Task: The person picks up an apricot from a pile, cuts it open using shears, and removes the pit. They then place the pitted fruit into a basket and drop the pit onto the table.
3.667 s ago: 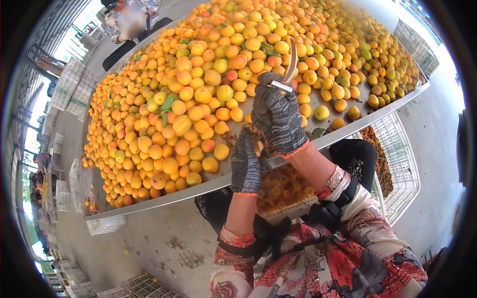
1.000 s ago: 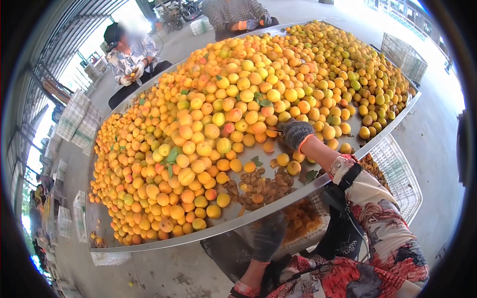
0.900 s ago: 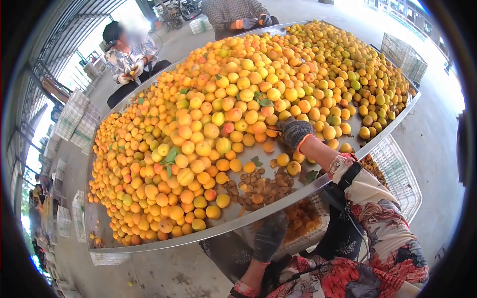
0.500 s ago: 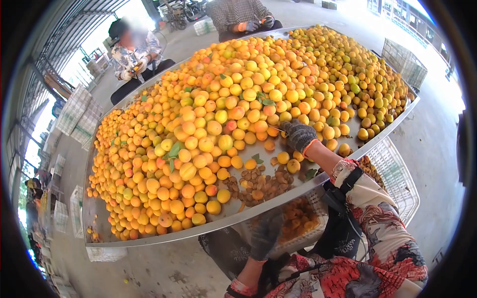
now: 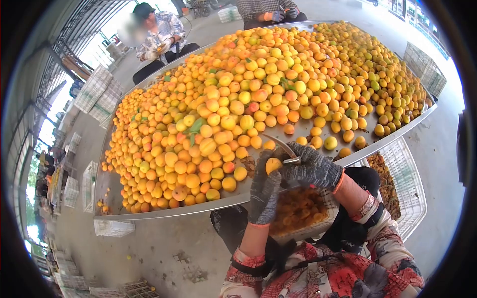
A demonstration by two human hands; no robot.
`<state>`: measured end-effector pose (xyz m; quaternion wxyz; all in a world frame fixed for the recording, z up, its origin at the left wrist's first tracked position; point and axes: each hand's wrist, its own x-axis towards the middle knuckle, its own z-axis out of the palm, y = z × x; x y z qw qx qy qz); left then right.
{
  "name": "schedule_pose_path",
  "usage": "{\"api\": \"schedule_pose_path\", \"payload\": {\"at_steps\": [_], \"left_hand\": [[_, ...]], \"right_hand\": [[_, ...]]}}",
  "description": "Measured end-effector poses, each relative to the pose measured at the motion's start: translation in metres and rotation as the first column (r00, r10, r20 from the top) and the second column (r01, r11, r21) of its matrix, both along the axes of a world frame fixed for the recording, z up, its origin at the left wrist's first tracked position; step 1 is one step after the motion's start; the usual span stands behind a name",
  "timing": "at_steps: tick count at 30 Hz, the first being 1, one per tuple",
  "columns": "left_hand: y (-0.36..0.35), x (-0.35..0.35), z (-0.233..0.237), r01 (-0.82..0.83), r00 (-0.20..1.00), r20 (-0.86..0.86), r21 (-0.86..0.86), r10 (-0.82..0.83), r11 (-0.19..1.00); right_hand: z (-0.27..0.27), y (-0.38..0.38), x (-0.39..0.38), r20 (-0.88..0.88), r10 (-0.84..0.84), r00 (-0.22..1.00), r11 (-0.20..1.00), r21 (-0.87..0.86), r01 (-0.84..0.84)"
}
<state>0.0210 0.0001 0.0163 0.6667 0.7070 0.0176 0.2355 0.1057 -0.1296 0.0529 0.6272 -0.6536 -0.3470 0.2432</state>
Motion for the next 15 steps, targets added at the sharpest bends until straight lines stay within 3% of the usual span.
{"api": "schedule_pose_path", "payload": {"at_steps": [1,2,3,4,5,7,8,9,10,11,13,14,15], "left_hand": [[0.001,-0.003,0.001,0.066,0.996,-0.039,-0.227,-0.077,0.972],[0.001,-0.005,0.000,0.063,0.996,-0.042,-0.220,-0.074,0.973],[0.000,-0.006,-0.002,0.040,0.996,-0.054,-0.446,-0.072,0.894],[0.001,-0.006,-0.004,0.010,0.995,-0.065,-0.647,-0.069,0.762],[0.003,-0.006,-0.007,0.004,0.996,-0.065,-0.643,-0.060,0.766],[0.011,-0.008,-0.011,0.090,0.996,0.082,-0.847,-0.038,0.525],[0.014,-0.010,-0.008,0.085,0.996,0.080,-0.843,-0.032,0.531],[0.016,-0.012,-0.003,0.114,0.993,0.115,-0.841,-0.032,0.529],[0.017,-0.013,0.001,0.144,0.988,0.149,-0.838,-0.033,0.527],[0.018,-0.015,0.002,0.143,0.988,0.149,-0.836,-0.031,0.530],[0.018,-0.017,0.003,0.157,0.988,0.140,-0.861,-0.072,0.483],[0.018,-0.018,0.003,0.156,0.988,0.139,-0.862,-0.071,0.483],[0.017,-0.018,0.003,0.185,0.983,0.160,-0.883,-0.096,0.430]], "right_hand": [[0.010,0.002,-0.005,-0.156,0.008,0.988,1.000,-0.016,-0.011],[0.016,0.004,-0.008,-0.308,0.015,0.951,0.999,-0.030,-0.025],[0.018,0.007,-0.011,-0.442,0.027,0.896,1.000,0.006,-0.027],[0.017,0.008,-0.013,-0.440,0.036,0.897,0.999,0.013,-0.034],[0.013,0.009,-0.014,-0.360,-0.028,0.933,0.999,-0.040,0.015],[0.017,0.007,-0.015,-0.157,-0.120,0.980,0.976,-0.200,0.088],[0.005,0.000,-0.013,-0.159,-0.113,0.981,0.978,-0.193,0.081],[-0.015,-0.012,-0.009,0.135,-0.154,0.979,0.972,-0.159,0.175],[-0.026,-0.018,-0.008,0.415,-0.196,0.889,0.961,-0.098,0.257],[-0.026,-0.017,-0.009,0.413,-0.195,0.889,0.962,-0.095,0.255],[-0.024,-0.019,-0.014,0.028,-0.316,0.948,0.913,-0.264,0.311],[-0.022,-0.020,-0.018,0.027,-0.315,0.949,0.913,-0.265,0.310],[-0.020,-0.021,-0.022,-0.087,-0.304,0.949,0.943,-0.172,0.286]]}}
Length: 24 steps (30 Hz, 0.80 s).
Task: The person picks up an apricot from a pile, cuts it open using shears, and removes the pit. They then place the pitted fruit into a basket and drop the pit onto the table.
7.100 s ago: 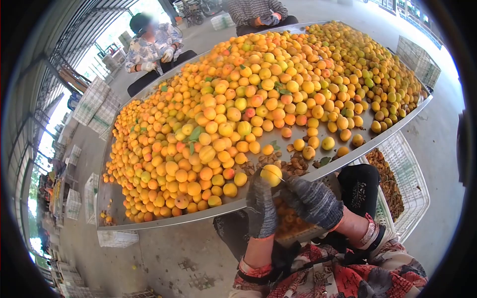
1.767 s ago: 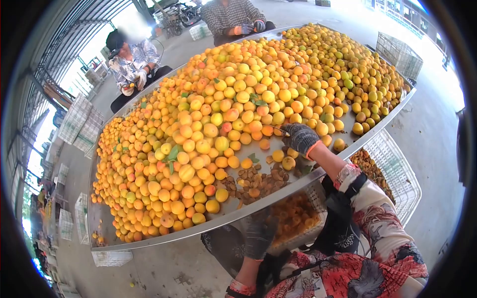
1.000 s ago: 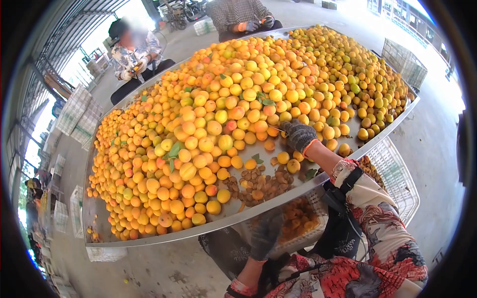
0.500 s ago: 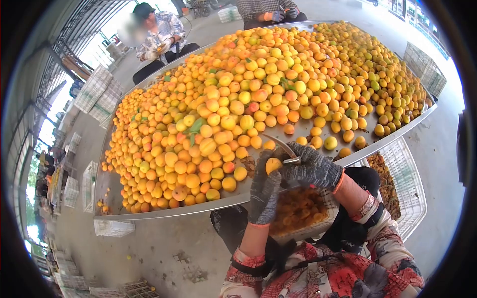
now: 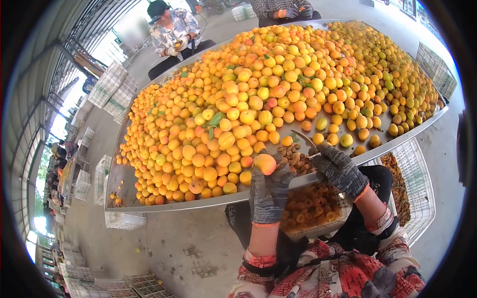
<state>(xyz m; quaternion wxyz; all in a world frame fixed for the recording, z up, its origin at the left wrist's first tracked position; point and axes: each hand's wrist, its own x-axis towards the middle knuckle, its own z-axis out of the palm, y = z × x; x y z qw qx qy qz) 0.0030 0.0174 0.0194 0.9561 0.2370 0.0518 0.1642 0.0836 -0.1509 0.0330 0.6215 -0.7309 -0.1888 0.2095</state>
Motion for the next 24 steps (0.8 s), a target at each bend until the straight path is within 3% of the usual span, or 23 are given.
{"api": "schedule_pose_path", "payload": {"at_steps": [1,5,7,8,9,10,11,13,15,17,19,20,22,23,24], "left_hand": [[-0.001,0.000,0.000,0.034,0.999,0.018,-0.054,-0.033,0.998],[0.000,0.003,-0.017,0.030,0.999,0.039,-0.082,-0.026,0.996],[-0.001,0.003,-0.017,-0.004,1.000,0.030,-0.066,0.006,0.998],[-0.005,0.003,-0.007,-0.001,1.000,0.030,-0.065,0.003,0.998],[-0.012,0.003,0.011,-0.094,0.995,-0.015,-0.039,0.094,0.995],[-0.016,0.003,0.021,-0.185,0.981,-0.057,-0.009,0.184,0.983],[-0.013,0.003,0.017,-0.183,0.982,-0.054,-0.008,0.183,0.983],[-0.005,0.003,0.005,-0.111,0.982,-0.156,-0.029,0.105,0.993],[-0.004,0.000,0.009,-0.100,0.979,-0.185,-0.043,0.091,0.994],[-0.003,-0.001,0.003,-0.091,0.974,-0.211,-0.059,0.077,0.994],[0.004,0.001,-0.022,-0.124,0.965,-0.211,0.159,0.156,0.980],[0.005,0.002,-0.028,-0.122,0.966,-0.207,0.154,0.153,0.980],[0.008,0.004,-0.035,-0.114,0.944,-0.220,0.482,0.246,0.869],[0.008,0.001,-0.037,-0.115,0.945,-0.216,0.479,0.244,0.870],[0.006,-0.004,-0.029,-0.025,0.891,-0.204,0.870,0.406,0.492]], "right_hand": [[0.002,-0.001,-0.004,-0.078,0.012,0.997,0.992,0.125,-0.002],[0.008,0.004,-0.027,-0.023,-0.001,1.000,0.966,0.260,0.007],[0.001,0.005,-0.035,0.435,0.081,0.897,0.996,0.003,-0.092],[0.017,0.012,-0.049,0.054,0.055,0.997,0.927,0.369,-0.071],[0.016,0.014,-0.052,0.054,0.053,0.997,0.927,0.369,-0.069],[0.014,0.015,-0.054,0.356,0.033,0.934,0.975,0.195,-0.109],[0.012,0.017,-0.054,0.623,0.063,0.780,0.996,0.012,-0.091],[0.008,0.023,-0.055,0.601,0.013,0.799,0.994,0.079,-0.076],[0.006,0.024,-0.056,0.732,0.054,0.679,0.999,-0.037,-0.040],[0.007,0.028,-0.058,0.746,0.062,0.663,0.998,-0.056,-0.031],[0.006,0.031,-0.058,0.762,0.071,0.643,0.997,-0.077,-0.019],[0.005,0.032,-0.058,0.770,0.092,0.632,0.994,-0.109,-0.012],[0.012,0.035,-0.058,0.779,0.113,0.616,0.990,-0.143,-0.001],[0.020,0.037,-0.059,0.723,0.075,0.687,0.996,-0.094,-0.009],[0.026,0.038,-0.060,0.657,0.039,0.753,0.999,-0.045,-0.012]]}}
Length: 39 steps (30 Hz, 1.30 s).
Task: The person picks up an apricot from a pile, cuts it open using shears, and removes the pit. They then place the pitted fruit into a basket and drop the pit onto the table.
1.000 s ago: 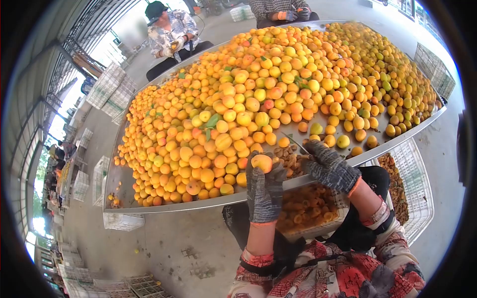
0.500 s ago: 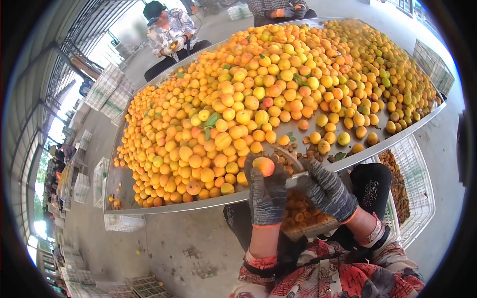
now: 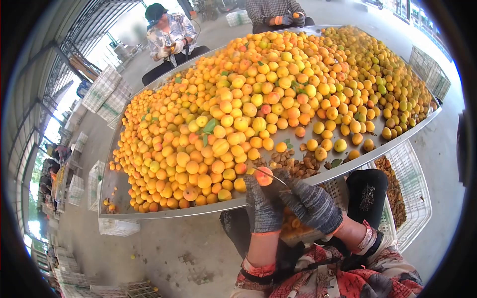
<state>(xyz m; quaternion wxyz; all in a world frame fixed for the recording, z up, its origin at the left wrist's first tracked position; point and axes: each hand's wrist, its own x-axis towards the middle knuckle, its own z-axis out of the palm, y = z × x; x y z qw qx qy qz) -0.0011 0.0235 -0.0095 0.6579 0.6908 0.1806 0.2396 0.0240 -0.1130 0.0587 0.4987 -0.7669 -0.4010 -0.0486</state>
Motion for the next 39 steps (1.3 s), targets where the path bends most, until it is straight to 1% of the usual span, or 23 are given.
{"api": "schedule_pose_path", "payload": {"at_steps": [1,2,3,4,7,8,10,12,13,15,17,19,22,23,26,27,28,29,32,35,37,38,39], "left_hand": [[-0.003,-0.004,0.009,0.000,0.983,-0.156,0.515,0.094,0.857],[-0.010,-0.003,0.021,-0.004,0.984,-0.149,0.513,0.094,0.858],[-0.017,0.001,0.036,-0.074,0.997,-0.021,-0.163,0.071,0.984],[-0.023,0.004,0.045,-0.014,0.987,0.094,-0.763,0.132,0.646],[-0.031,0.004,0.051,0.025,0.989,0.106,-0.796,0.098,0.605],[-0.028,0.005,0.040,0.030,0.990,0.108,-0.799,0.095,0.601],[-0.018,0.005,0.012,0.045,0.997,0.070,-0.555,-0.007,0.830],[-0.025,-0.002,0.034,0.052,0.996,0.087,-0.602,0.001,0.797],[-0.027,-0.003,0.042,0.062,0.994,0.109,-0.642,0.011,0.764],[-0.021,-0.004,0.037,0.074,0.995,0.099,-0.651,-0.012,0.756],[-0.017,-0.005,0.040,0.084,0.995,0.090,-0.658,-0.033,0.748],[-0.017,-0.007,0.052,0.148,0.973,0.217,-0.316,-0.080,0.937],[0.005,-0.012,0.047,0.264,0.960,0.141,-0.181,-0.241,0.947],[0.000,-0.012,0.051,0.263,0.961,0.133,-0.181,-0.241,0.948],[-0.030,0.000,0.055,-0.014,0.981,0.158,-0.520,0.112,0.854],[-0.031,-0.002,0.056,-0.012,0.981,0.159,-0.517,0.110,0.856],[-0.034,-0.007,0.060,0.064,0.987,0.157,-0.561,0.030,0.825],[-0.036,-0.010,0.067,0.135,0.987,0.156,-0.608,-0.049,0.782],[-0.015,-0.007,0.038,0.169,0.986,0.048,-0.385,-0.163,0.908],[-0.016,-0.009,0.045,0.096,0.994,0.084,-0.388,-0.068,0.917],[-0.016,-0.007,0.048,0.084,0.994,0.091,-0.364,-0.054,0.928],[-0.017,-0.007,0.049,0.073,0.994,0.097,-0.342,-0.042,0.937],[-0.017,-0.009,0.042,0.073,0.994,0.096,-0.342,-0.043,0.937]], "right_hand": [[-0.003,-0.001,0.000,0.004,-0.001,1.000,1.000,-0.004,0.001],[-0.009,-0.001,0.000,-0.011,-0.025,1.000,0.997,-0.078,0.024],[-0.013,-0.001,0.000,-0.022,-0.049,0.999,0.988,-0.149,0.046],[-0.016,0.001,0.000,-0.014,-0.049,0.999,0.988,-0.149,0.047],[-0.017,0.001,0.001,0.077,-0.035,0.996,0.999,-0.017,0.036],[-0.015,-0.002,0.002,0.024,0.001,1.000,0.998,-0.063,0.000],[-0.021,-0.007,0.005,-0.043,0.031,0.999,0.993,-0.109,-0.035],[-0.036,-0.009,0.014,0.266,0.106,0.958,0.993,-0.087,-0.085],[-0.031,-0.010,0.015,0.267,0.105,0.958,0.993,-0.087,-0.084],[-0.018,-0.014,0.015,-0.222,0.216,0.951,0.974,-0.023,-0.227],[-0.014,-0.017,0.017,-0.279,0.235,0.931,0.969,-0.006,-0.247],[-0.005,-0.022,0.020,-0.343,0.251,0.905,0.965,0.015,-0.262],[0.008,-0.023,0.024,-0.212,0.318,0.924,0.940,-0.056,-0.337],[0.006,-0.018,0.022,-0.183,0.273,0.945,0.955,-0.070,-0.289],[-0.012,0.000,0.005,-0.090,0.159,0.983,0.986,-0.030,-0.162],[-0.014,0.006,-0.001,-0.023,0.080,0.997,0.997,0.024,-0.079],[-0.009,0.001,-0.006,-0.243,0.031,0.970,0.995,-0.086,-0.054],[-0.016,-0.002,-0.004,-0.246,0.029,0.969,0.994,-0.091,-0.053],[-0.029,-0.017,0.004,-0.126,0.106,0.986,0.994,0.026,-0.103],[-0.020,-0.027,0.014,0.076,0.172,0.982,0.981,-0.107,-0.164],[-0.037,-0.027,0.021,0.708,0.233,0.667,0.882,-0.442,0.161],[-0.041,-0.025,0.017,0.707,0.233,0.668,0.883,-0.442,0.161],[-0.038,-0.017,0.010,0.453,0.145,0.880,0.953,-0.302,-0.002]]}}
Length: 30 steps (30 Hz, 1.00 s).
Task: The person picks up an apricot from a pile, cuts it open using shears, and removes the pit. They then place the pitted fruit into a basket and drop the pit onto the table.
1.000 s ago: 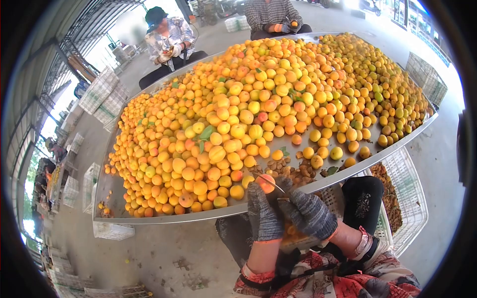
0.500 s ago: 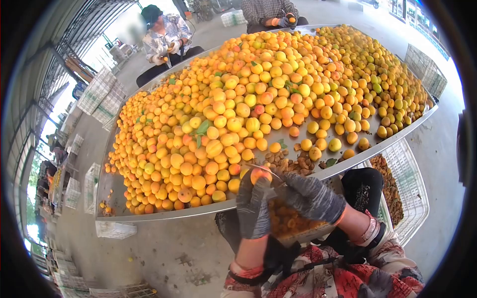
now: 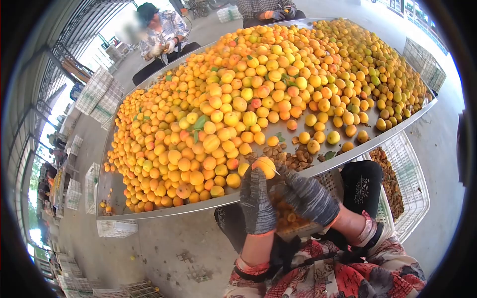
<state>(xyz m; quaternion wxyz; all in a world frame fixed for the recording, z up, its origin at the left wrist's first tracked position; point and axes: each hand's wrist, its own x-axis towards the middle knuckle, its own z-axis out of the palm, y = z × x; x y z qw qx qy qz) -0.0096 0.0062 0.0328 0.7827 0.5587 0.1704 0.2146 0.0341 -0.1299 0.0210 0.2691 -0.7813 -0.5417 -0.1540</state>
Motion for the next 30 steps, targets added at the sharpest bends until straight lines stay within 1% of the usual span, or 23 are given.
{"api": "schedule_pose_path", "payload": {"at_steps": [2,3,4,5,8,9,10,11,12,13,14,15,16,17,18,19,20,21,24,26,27,28,30], "left_hand": [[-0.002,-0.001,-0.018,-0.214,0.973,0.142,0.858,0.185,0.466],[-0.006,0.001,-0.005,-0.215,0.972,0.142,0.856,0.186,0.470],[-0.013,0.000,0.012,-0.134,0.991,0.029,0.327,0.132,0.935],[-0.016,0.001,0.024,-0.024,1.000,-0.021,-0.371,0.018,0.928],[-0.011,0.007,0.015,0.030,0.998,-0.054,-0.072,-0.034,0.997],[-0.011,0.008,0.010,0.027,0.998,-0.055,-0.073,-0.031,0.997],[-0.012,0.009,0.003,0.010,1.000,-0.018,-0.002,-0.010,1.000],[-0.012,0.011,-0.002,-0.008,1.000,0.021,0.068,0.007,0.998],[-0.011,0.013,-0.005,-0.008,1.000,0.021,0.067,0.006,0.998],[-0.009,0.013,-0.008,0.009,1.000,-0.004,0.066,-0.009,0.998],[-0.008,0.014,-0.011,0.027,0.999,-0.029,0.066,-0.025,0.997],[-0.006,0.016,-0.015,0.026,0.999,-0.027,0.065,-0.024,0.998],[-0.005,0.019,-0.019,-0.021,0.999,-0.036,-0.013,0.020,1.000],[-0.002,0.021,-0.025,-0.066,0.997,-0.049,-0.091,0.062,0.994],[0.005,0.022,-0.033,-0.069,0.997,-0.049,-0.091,0.064,0.994],[0.016,0.022,-0.043,-0.053,0.999,-0.018,-0.173,0.051,0.984],[0.026,0.020,-0.056,-0.035,0.999,0.013,-0.255,0.040,0.966],[0.032,0.015,-0.076,0.073,0.997,0.022,0.132,-0.077,0.989],[0.021,0.008,-0.057,0.217,0.974,-0.137,0.313,-0.182,0.925],[0.011,0.011,-0.038,0.240,0.960,-0.140,-0.022,-0.241,0.971],[0.007,0.010,-0.033,0.201,0.956,-0.178,-0.179,-0.233,0.963],[0.004,0.010,-0.032,0.147,0.950,-0.217,-0.329,-0.226,0.933],[-0.007,0.015,-0.043,0.089,0.983,-0.128,-0.282,-0.129,0.955]], "right_hand": [[0.007,0.005,-0.006,-0.350,0.058,0.935,0.984,0.178,0.006],[0.010,0.003,-0.008,-0.468,-0.030,0.883,0.994,0.076,0.074],[0.013,0.002,-0.011,-0.575,-0.125,0.808,0.991,-0.034,0.129],[0.016,0.002,-0.013,-0.580,-0.127,0.804,0.991,-0.034,0.132],[0.022,0.001,-0.008,-0.639,-0.149,0.754,0.988,-0.076,0.131],[0.017,-0.001,-0.005,-0.159,-0.103,0.982,0.992,-0.089,0.090],[0.015,-0.001,-0.003,0.366,-0.015,0.931,0.991,-0.118,0.063],[0.017,0.000,-0.004,0.368,-0.017,0.930,0.991,-0.117,0.064],[0.020,0.001,-0.007,-0.463,0.067,0.884,0.991,0.131,-0.007],[0.021,0.002,-0.010,-0.926,0.302,0.224,0.931,0.337,0.138],[0.013,0.001,-0.007,-0.927,0.301,0.222,0.931,0.336,0.141],[0.000,-0.001,0.000,-0.658,0.173,0.733,0.964,0.267,0.012],[-0.007,-0.003,0.005,-0.133,0.073,0.988,0.989,0.135,-0.054],[-0.008,-0.007,0.006,-0.133,0.076,0.988,0.989,0.135,-0.058],[-0.008,-0.011,0.007,-0.666,0.085,0.741,0.968,0.232,0.097],[-0.007,-0.013,0.007,-0.959,0.154,0.239,0.935,0.220,0.279],[0.001,-0.014,0.010,-0.959,0.152,0.238,0.936,0.217,0.277],[0.013,-0.016,0.014,-0.914,0.118,0.388,0.945,0.224,0.239],[0.031,-0.009,0.027,-0.677,-0.012,0.736,0.982,0.132,0.138],[0.031,0.000,0.030,-0.740,0.014,0.673,0.994,0.085,0.073],[0.010,0.007,0.033,-0.858,0.413,0.306,0.893,0.448,0.048],[-0.001,0.002,0.033,-0.859,0.413,0.303,0.894,0.446,0.047],[0.025,0.007,0.025,-0.646,0.071,0.760,0.988,0.152,0.037]]}}
